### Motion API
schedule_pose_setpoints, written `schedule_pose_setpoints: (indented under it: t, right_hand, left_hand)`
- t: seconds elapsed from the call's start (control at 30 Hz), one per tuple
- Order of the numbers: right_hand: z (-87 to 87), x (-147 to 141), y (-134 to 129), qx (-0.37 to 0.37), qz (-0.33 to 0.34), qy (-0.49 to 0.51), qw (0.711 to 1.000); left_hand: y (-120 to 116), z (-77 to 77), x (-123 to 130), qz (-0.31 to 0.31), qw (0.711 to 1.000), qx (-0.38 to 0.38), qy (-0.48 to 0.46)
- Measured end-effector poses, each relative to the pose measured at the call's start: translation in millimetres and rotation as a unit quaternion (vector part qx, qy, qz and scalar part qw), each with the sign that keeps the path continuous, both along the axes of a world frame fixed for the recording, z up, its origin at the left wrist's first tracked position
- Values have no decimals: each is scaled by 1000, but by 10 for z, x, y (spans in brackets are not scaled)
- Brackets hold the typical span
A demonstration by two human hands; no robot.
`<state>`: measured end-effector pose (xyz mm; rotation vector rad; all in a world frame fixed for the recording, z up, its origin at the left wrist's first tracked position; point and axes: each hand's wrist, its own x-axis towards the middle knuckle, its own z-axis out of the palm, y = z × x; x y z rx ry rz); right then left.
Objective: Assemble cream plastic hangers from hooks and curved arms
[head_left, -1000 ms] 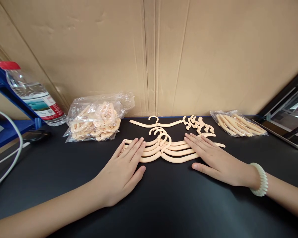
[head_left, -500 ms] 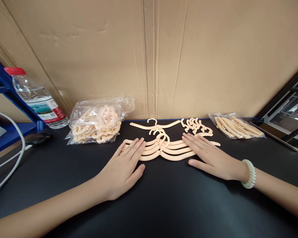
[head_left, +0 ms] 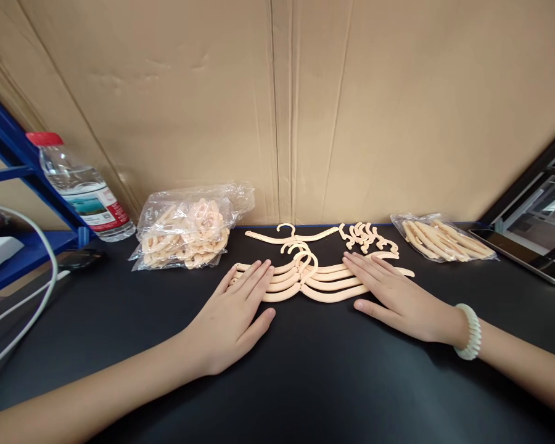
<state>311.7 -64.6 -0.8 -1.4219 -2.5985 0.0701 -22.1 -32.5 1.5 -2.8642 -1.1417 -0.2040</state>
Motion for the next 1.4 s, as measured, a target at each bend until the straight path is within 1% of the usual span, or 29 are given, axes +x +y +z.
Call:
schedule_pose_setpoints:
  t: [0.17,0.23,0.5,0.67,0.77,0.97,1.17,1.3,1.4]
  right_hand:
    - [12,9,-12,-12,3,-10,1000]
    - [13,16,-16,-14,8,-11,1000]
    - [4,32,-24,-7,7,-4,1000]
    - [13,32,-25,21,11,8,1000]
    - [4,37,-16,44,7,27,999]
    - [-59,70,17,71,-5,55,996]
    - [-86,89,46,78,-6,62,995]
    - [-75,79,44,79,-6,67,995]
    - [-71,74,36,81,-6,72,994]
  left_hand:
    - [22,-91,-47,-11,1000,21,-10]
    - [24,-102,-54,-7,1000,22,-9]
    - [-6,-13,-17,8,1000,3,23]
    - [-13,-42,-23,12,1000,22,14]
    - [-16,-52,-26,12,1000,19,18]
    - [-19,-24,-15,11,1000,17,10]
    - [-26,-14,-17,10,1000,12,12]
    - [-27,-19,-21,3,1000,19,-9]
    - [-34,-4,-7,10,1000,13,-18]
